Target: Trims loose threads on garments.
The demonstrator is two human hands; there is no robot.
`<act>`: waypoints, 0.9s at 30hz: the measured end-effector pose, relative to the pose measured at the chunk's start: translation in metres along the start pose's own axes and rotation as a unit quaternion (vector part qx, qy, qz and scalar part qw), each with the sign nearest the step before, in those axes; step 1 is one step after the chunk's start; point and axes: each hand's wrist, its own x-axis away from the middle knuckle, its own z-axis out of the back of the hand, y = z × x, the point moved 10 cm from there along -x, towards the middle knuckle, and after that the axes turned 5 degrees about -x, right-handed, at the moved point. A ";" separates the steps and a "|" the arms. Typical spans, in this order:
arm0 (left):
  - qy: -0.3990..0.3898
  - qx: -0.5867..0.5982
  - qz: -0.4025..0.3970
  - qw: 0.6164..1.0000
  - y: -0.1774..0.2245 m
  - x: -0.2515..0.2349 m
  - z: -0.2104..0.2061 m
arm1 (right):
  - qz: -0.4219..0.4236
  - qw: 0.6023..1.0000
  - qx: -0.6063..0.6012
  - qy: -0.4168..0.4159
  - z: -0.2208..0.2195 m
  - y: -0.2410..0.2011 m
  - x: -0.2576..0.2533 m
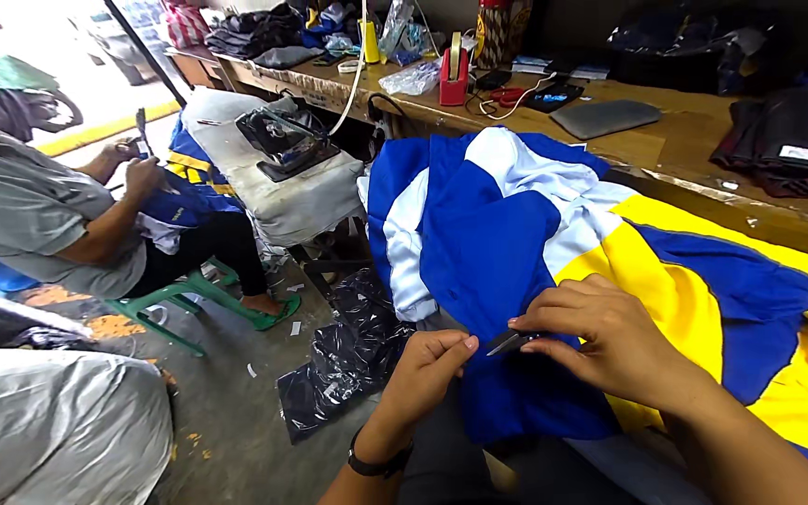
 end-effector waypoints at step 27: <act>0.153 0.007 -0.051 0.987 -0.014 0.030 -0.009 | -0.207 0.879 -0.419 0.091 -0.056 -0.010 0.055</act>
